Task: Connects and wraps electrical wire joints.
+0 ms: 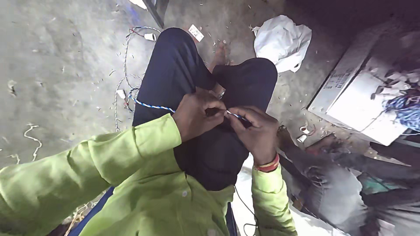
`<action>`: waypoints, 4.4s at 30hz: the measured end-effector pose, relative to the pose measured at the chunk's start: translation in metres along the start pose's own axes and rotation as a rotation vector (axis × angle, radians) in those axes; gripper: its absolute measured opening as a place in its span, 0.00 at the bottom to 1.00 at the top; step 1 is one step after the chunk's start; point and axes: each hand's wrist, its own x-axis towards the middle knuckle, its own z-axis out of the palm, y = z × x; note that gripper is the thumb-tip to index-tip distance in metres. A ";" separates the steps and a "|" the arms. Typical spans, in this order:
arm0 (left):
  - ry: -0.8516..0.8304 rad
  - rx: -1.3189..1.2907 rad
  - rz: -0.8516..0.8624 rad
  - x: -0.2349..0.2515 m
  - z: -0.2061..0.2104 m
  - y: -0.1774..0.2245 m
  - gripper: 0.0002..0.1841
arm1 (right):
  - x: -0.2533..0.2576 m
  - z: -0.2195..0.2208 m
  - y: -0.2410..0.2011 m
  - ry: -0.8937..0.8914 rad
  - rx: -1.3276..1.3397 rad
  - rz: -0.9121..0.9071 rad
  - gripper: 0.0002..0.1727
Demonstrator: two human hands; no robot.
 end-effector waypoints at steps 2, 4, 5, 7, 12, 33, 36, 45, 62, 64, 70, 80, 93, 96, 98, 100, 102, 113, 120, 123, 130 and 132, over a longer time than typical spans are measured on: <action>0.030 0.049 0.075 0.000 -0.002 0.003 0.07 | 0.000 0.000 -0.003 -0.025 -0.076 -0.018 0.07; 0.050 0.106 0.142 0.003 -0.005 0.008 0.07 | 0.003 -0.003 -0.005 -0.071 -0.086 -0.017 0.08; 0.055 0.133 0.176 0.005 -0.006 0.011 0.07 | 0.004 -0.007 -0.005 -0.098 -0.067 -0.006 0.08; 0.053 0.185 0.250 0.009 -0.008 0.015 0.07 | 0.009 -0.017 -0.005 -0.186 0.005 0.048 0.08; 0.077 0.215 0.289 0.009 -0.003 0.015 0.06 | 0.020 -0.031 -0.007 -0.399 0.052 0.187 0.08; -0.278 -0.029 -0.166 0.017 -0.031 -0.006 0.07 | 0.009 0.011 -0.009 -0.122 -0.076 0.250 0.07; -0.368 -0.347 -0.616 0.023 -0.038 0.004 0.05 | 0.009 0.017 -0.008 -0.098 -0.134 0.185 0.08; -0.355 -0.855 -1.086 0.025 -0.041 0.008 0.07 | 0.001 0.025 0.001 0.073 -0.257 -0.016 0.14; -0.373 -0.123 -0.467 0.011 -0.028 0.007 0.08 | 0.001 0.024 0.001 -0.081 -0.159 -0.091 0.10; -0.318 -0.022 -0.325 0.007 -0.024 0.002 0.09 | 0.003 0.024 -0.008 -0.115 -0.157 0.062 0.10; -0.107 0.173 0.085 0.005 -0.018 -0.005 0.07 | 0.019 0.017 -0.020 -0.174 -0.116 0.299 0.11; 0.008 0.180 0.113 0.000 -0.016 0.000 0.07 | 0.009 0.020 -0.006 0.037 0.173 0.197 0.15; -0.083 0.153 0.034 -0.001 -0.019 -0.005 0.07 | -0.004 0.030 0.010 0.037 -0.040 -0.147 0.10; -0.149 0.136 -0.055 0.001 -0.022 -0.003 0.07 | -0.002 0.028 0.006 0.008 -0.099 -0.103 0.10; -0.164 0.121 -0.082 0.001 -0.021 -0.003 0.07 | -0.002 0.029 0.003 0.009 -0.118 -0.061 0.09; -0.143 0.134 -0.076 0.004 -0.021 -0.001 0.07 | 0.000 0.033 0.001 0.042 -0.146 -0.037 0.09; -0.106 0.161 -0.043 0.005 -0.018 0.001 0.06 | -0.001 0.035 0.001 0.045 -0.172 -0.007 0.08; -0.089 0.178 0.131 0.011 -0.021 0.005 0.07 | 0.016 0.001 0.002 -0.251 0.293 0.316 0.11; -0.158 -0.013 -0.186 0.013 -0.027 0.003 0.06 | 0.001 0.012 0.018 -0.064 0.262 0.027 0.14; -0.198 -0.057 -0.233 0.018 -0.027 0.001 0.05 | 0.000 0.020 0.015 0.033 0.142 -0.027 0.14; -0.199 0.010 -0.225 0.018 -0.026 0.000 0.06 | -0.001 0.029 0.012 0.099 0.006 -0.078 0.09; -0.201 0.009 -0.206 0.015 -0.024 -0.003 0.06 | -0.003 0.029 0.011 0.097 -0.021 -0.090 0.09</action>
